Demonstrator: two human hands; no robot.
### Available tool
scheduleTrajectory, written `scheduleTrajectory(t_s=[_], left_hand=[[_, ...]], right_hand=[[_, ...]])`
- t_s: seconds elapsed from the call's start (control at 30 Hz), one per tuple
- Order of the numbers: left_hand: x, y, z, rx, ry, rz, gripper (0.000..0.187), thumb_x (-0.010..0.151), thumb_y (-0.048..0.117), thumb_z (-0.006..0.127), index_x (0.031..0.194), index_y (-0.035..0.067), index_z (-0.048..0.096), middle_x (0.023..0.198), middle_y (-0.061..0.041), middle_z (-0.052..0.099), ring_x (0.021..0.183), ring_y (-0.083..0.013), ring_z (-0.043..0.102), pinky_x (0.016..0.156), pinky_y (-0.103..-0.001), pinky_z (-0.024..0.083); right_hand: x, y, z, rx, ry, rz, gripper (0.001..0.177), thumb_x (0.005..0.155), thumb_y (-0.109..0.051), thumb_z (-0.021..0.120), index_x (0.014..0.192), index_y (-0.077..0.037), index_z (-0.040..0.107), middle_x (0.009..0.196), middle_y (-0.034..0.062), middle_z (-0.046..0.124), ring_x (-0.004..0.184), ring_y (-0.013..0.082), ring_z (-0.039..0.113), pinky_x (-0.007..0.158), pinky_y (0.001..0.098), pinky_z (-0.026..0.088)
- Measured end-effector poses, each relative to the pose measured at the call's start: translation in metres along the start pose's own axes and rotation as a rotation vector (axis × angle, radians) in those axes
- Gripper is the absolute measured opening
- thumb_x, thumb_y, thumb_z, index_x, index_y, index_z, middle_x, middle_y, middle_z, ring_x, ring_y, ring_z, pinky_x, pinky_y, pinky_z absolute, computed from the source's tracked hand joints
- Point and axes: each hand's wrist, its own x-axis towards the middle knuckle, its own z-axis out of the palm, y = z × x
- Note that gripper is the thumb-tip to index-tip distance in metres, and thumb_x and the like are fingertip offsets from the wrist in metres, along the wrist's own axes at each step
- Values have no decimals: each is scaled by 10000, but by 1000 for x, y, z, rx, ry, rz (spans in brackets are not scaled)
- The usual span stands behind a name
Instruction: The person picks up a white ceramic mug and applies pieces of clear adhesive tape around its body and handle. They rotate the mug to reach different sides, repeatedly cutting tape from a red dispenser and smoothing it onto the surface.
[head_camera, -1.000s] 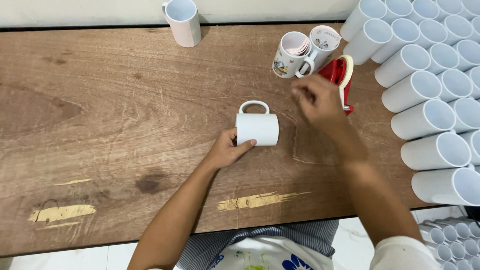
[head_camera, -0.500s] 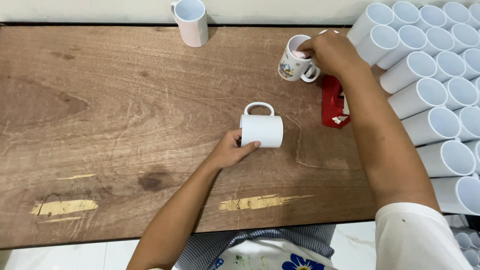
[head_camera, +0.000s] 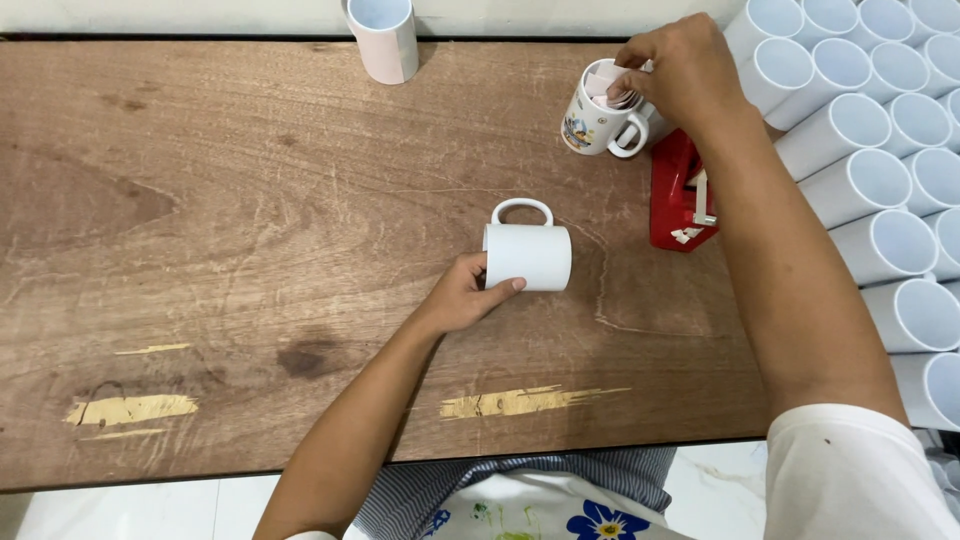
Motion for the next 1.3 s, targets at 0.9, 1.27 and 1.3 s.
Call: scheduleTrajectory(t_s=[0.9, 1.27, 1.3], left_hand=[[-7, 43, 12, -200, -5, 133, 245, 975, 305, 539, 921, 81, 624, 801, 18, 572, 794, -106, 502, 751, -268, 435], [0, 22, 5, -189, 22, 137, 70, 913, 138, 604, 896, 80, 640, 749, 42, 553, 723, -80, 495, 702, -246, 430], [1, 20, 3, -178, 25, 138, 63, 912, 118, 590, 884, 81, 632, 734, 40, 541, 709, -81, 494, 693, -245, 426]], right_hand=[[-102, -223, -12, 74, 332, -219, 402, 799, -214, 764, 1160, -73, 654, 933, 63, 691, 888, 211, 676, 704, 276, 538], [-108, -215, -14, 389, 186, -161, 479, 813, -216, 738, 1242, -49, 604, 1187, 112, 640, 1000, 322, 620, 781, 385, 495], [-106, -212, -21, 375, 139, -115, 364, 881, -236, 671, 1216, -101, 630, 1209, 79, 628, 1002, 320, 608, 773, 405, 461]])
